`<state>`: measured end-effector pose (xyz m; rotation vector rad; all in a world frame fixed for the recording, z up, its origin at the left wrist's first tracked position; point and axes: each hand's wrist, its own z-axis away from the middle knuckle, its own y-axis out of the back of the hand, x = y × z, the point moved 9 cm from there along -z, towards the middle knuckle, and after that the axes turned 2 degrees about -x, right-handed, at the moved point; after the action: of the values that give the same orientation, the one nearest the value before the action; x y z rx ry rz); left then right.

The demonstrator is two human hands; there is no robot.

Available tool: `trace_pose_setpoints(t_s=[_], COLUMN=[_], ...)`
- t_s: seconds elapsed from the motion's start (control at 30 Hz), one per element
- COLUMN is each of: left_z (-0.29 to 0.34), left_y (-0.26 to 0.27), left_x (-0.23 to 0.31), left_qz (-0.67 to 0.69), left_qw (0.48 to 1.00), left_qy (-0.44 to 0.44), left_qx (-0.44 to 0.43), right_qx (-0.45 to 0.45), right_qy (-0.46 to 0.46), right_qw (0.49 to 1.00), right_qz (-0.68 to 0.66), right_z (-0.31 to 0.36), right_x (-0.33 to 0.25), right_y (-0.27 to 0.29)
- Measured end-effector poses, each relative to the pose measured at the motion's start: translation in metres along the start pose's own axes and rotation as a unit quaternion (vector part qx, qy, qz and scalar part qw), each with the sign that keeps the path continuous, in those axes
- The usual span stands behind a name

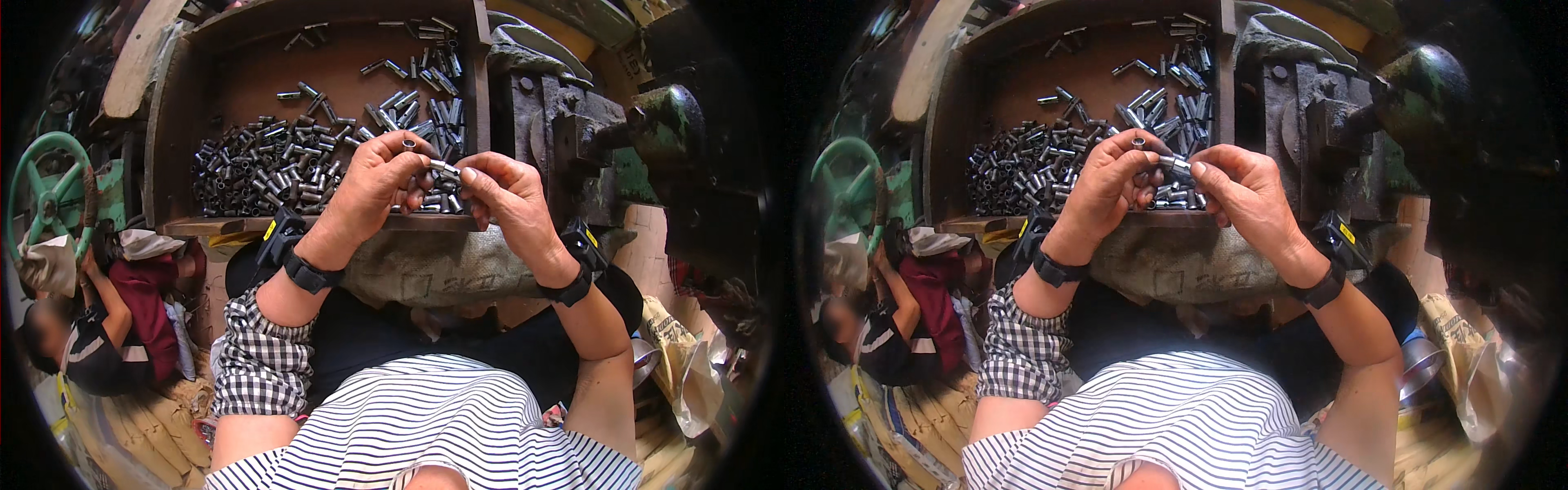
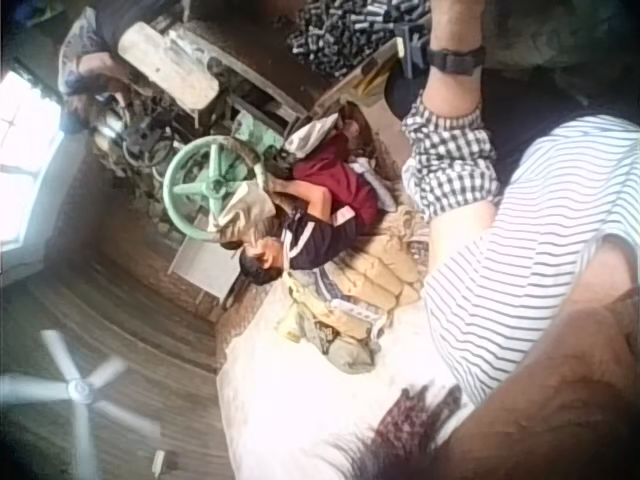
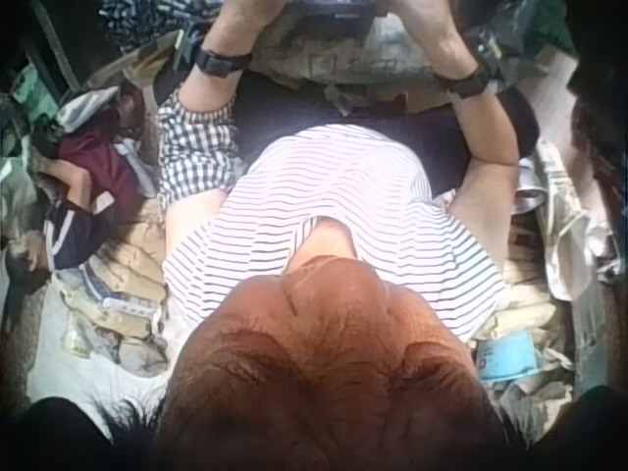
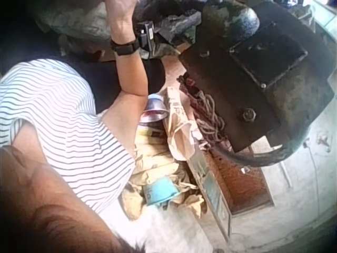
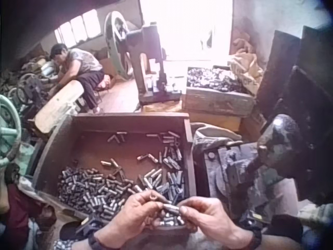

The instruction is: The worker is manually loading small metal elbow fittings into a press machine and then removing them after processing.

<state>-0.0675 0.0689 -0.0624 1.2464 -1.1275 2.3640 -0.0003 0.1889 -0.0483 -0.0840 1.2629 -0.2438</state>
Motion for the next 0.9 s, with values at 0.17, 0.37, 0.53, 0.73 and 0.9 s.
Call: trace_pose_setpoints(t_s=[0.17, 0.37, 0.53, 0.73, 0.9], left_z=[0.000, 0.000, 0.002, 0.003, 0.004], left_y=[0.000, 0.001, -0.003, -0.010, -0.010], left_x=[-0.001, -0.002, 0.000, 0.004, 0.005], left_qz=[0.009, -0.012, -0.009, -0.011, -0.012], left_qw=[1.000, 1.000, 1.000, 0.999, 0.998], left_qy=[-0.004, -0.001, -0.008, -0.034, -0.037], left_qx=[0.002, 0.005, -0.019, -0.023, -0.041], right_qx=[-0.011, -0.020, -0.023, -0.020, -0.045], right_qy=[-0.008, 0.001, -0.002, 0.005, -0.017], right_qw=[0.999, 0.998, 0.998, 0.995, 0.988], right_qz=[-0.053, -0.053, -0.064, -0.098, -0.144], right_z=[-0.002, -0.003, -0.003, -0.004, -0.005], right_x=[0.003, 0.001, 0.001, 0.002, 0.003], right_y=[-0.001, 0.000, 0.000, 0.003, 0.002])
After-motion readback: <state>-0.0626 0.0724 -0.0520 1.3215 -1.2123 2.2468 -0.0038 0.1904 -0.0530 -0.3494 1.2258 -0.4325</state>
